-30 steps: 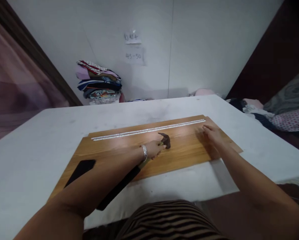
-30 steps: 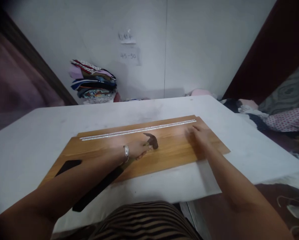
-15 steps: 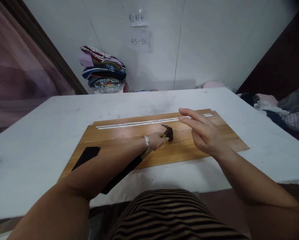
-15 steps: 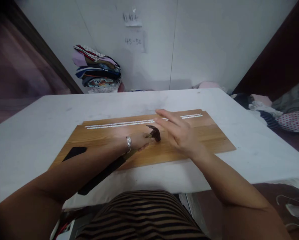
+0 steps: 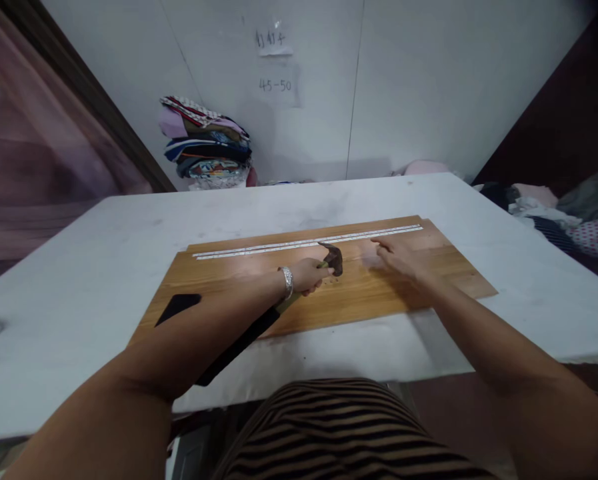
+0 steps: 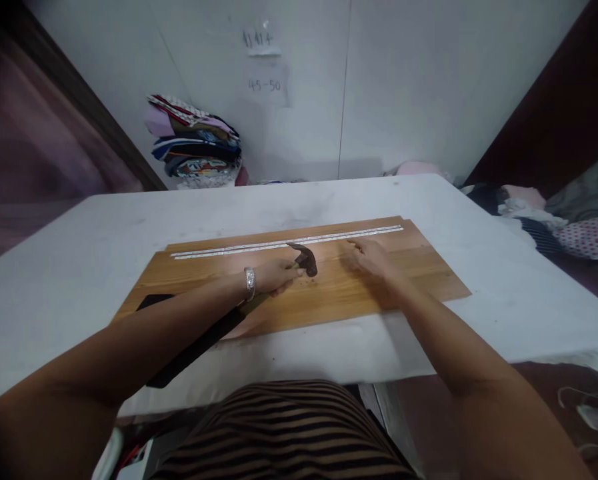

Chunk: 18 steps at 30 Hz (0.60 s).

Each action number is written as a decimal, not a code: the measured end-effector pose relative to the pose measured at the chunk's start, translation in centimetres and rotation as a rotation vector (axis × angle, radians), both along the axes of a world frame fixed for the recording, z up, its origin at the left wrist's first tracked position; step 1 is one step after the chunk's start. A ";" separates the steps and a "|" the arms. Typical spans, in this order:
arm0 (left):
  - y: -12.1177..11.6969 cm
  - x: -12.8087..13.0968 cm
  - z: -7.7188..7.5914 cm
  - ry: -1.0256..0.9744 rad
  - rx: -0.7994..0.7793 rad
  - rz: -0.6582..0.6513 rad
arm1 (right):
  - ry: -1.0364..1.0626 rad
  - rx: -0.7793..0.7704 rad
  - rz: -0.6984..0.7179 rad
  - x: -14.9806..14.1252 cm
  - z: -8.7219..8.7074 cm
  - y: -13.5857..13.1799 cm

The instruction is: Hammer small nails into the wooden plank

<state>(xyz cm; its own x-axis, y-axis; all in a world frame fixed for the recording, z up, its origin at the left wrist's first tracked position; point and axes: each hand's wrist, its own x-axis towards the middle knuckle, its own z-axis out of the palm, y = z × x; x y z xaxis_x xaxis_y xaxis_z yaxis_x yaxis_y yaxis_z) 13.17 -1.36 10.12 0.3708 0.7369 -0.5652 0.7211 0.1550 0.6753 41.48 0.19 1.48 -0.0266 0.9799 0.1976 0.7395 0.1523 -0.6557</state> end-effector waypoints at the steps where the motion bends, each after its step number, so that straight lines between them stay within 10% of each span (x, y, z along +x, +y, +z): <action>1: 0.1 -0.1 0.1 -0.003 0.007 0.003 | -0.077 0.007 0.033 0.3 -0.4 0.0; 10: -0.2 -0.8 -0.3 0.055 0.016 0.031 | -0.245 0.283 0.191 2.2 -5.9 0.5; 18: -0.2 -0.4 -0.6 0.061 0.026 0.017 | -0.226 0.288 0.095 1.8 -5.1 -0.1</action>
